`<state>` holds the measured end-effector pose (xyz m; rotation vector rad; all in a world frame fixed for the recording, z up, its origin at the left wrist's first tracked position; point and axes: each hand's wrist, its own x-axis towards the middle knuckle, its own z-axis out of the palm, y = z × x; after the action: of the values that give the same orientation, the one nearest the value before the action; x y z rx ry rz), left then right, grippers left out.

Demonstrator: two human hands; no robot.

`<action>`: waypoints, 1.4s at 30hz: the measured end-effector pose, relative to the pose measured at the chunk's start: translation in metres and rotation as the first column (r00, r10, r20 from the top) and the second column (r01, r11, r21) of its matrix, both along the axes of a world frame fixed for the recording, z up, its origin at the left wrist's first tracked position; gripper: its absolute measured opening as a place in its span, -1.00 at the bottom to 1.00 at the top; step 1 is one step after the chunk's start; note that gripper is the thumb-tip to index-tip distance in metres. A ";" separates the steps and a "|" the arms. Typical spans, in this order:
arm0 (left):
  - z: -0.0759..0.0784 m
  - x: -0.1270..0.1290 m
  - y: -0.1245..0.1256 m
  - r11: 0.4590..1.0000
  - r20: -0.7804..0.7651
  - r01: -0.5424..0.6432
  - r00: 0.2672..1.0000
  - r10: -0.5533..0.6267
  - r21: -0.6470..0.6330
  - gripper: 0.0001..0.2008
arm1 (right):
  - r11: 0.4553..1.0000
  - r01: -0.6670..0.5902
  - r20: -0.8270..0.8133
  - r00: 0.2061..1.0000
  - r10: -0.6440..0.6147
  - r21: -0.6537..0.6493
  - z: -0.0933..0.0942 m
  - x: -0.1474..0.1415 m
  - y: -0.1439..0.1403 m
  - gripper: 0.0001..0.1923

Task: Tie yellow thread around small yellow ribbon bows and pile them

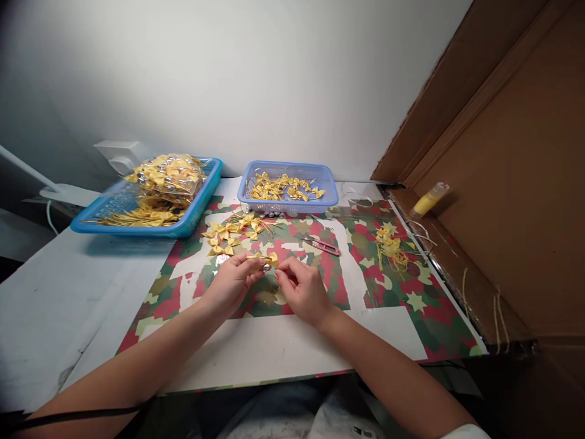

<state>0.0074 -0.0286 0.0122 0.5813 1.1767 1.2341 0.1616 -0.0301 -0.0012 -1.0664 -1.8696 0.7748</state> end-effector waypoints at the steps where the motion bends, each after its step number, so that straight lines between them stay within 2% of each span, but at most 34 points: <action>1: 0.000 0.000 0.000 1.000 0.002 -0.002 1.000 0.002 0.002 -0.78 | 1.000 0.000 0.001 1.000 0.000 -0.005 -0.001 0.000 0.000 -0.86; 8: 0.000 0.000 0.000 1.000 0.014 -0.005 1.000 0.005 0.000 -0.78 | 1.000 -0.010 -0.020 1.000 0.010 -0.014 -0.004 -0.001 0.001 -0.86; 18: 0.000 0.001 -0.001 0.999 -0.068 0.001 0.998 0.002 0.032 -0.78 | 1.000 -0.012 -0.034 0.999 0.011 -0.016 -0.001 -0.001 -0.001 -0.87; 31: -0.001 0.002 -0.001 0.999 0.009 0.014 1.000 -0.013 -0.029 -0.77 | 0.999 -0.035 -0.059 0.998 0.033 -0.042 -0.002 0.000 0.000 -0.87; 42: -0.002 0.000 0.001 0.990 0.087 0.115 0.990 -0.107 -0.085 -0.81 | 0.998 -0.038 0.020 0.999 0.037 0.044 0.000 0.002 0.002 -0.86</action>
<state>0.0071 -0.0273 0.0099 0.5173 1.1106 1.0944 0.1632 -0.0282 -0.0008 -1.0170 -1.9187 0.7432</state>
